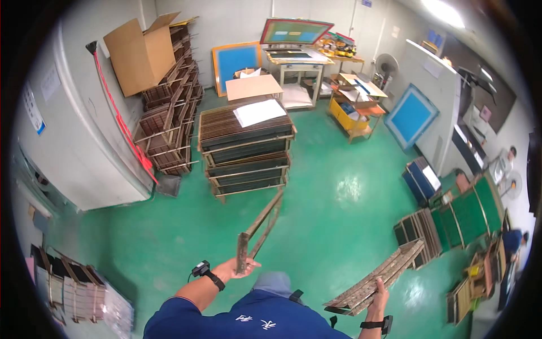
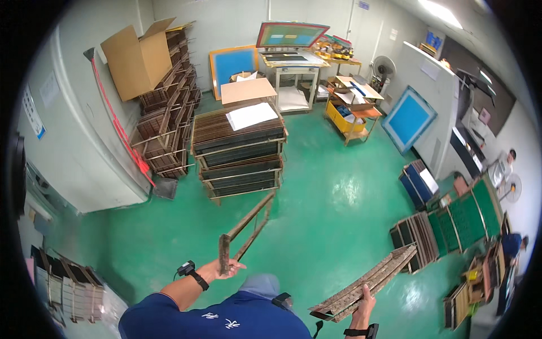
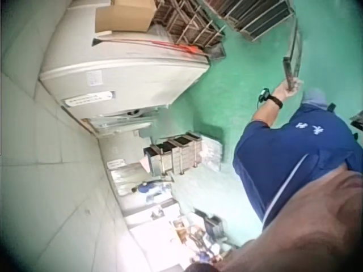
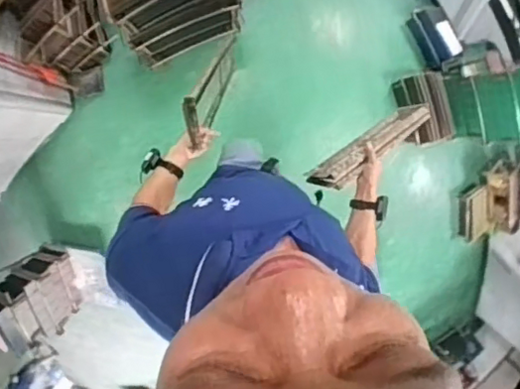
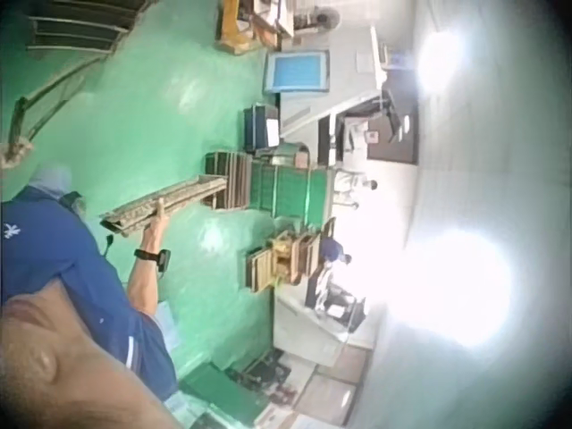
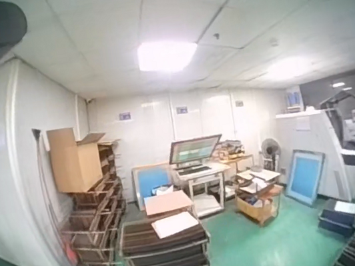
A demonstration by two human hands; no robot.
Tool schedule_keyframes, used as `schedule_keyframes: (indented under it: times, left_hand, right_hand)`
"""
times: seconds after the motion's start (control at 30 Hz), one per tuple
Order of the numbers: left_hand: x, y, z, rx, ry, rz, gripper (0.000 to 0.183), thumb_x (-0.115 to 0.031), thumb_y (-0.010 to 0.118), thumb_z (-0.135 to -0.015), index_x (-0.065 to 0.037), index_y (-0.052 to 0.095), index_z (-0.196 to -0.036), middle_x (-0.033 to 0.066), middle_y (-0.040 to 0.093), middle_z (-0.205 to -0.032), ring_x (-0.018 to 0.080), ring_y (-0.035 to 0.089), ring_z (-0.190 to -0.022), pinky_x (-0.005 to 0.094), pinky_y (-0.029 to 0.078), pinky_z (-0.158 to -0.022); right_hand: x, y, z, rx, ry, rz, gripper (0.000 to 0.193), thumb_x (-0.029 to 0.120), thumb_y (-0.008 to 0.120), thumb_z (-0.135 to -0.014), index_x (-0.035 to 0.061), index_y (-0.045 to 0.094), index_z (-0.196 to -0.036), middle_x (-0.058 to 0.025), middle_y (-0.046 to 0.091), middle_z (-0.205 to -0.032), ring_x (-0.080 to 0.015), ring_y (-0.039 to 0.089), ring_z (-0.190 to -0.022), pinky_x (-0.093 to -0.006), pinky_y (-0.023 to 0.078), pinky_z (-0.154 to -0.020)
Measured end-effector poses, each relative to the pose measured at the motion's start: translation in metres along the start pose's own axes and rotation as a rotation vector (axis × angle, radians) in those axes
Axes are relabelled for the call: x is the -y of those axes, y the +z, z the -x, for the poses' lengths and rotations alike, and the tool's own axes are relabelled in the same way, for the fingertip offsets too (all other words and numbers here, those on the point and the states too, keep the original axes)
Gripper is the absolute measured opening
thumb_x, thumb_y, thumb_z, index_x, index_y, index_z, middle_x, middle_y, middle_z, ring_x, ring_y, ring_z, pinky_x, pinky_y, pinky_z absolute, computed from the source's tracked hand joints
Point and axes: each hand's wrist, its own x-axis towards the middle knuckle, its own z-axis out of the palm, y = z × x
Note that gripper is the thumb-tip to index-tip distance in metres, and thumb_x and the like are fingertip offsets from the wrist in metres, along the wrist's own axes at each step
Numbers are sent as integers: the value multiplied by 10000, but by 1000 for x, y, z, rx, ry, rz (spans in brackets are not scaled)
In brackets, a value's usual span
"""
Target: The recorder is preparing a screen printing frame and applying yellow ink to print on a surface.
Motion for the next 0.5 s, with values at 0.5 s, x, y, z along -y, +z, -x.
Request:
schedule_keyframes:
  times: [0.5]
  left_hand:
    - [-416,338,-244,56,630,-598,289,-132,690,-794,-5,635,-1047,-10,608,-814,63,565,-656,194,443,-540]
  right_hand:
    - [120,168,-459,333,97,876,201,124,764,-718,-2,685,-854,-9,620,-692,-103,558,-597,-287,444,-520]
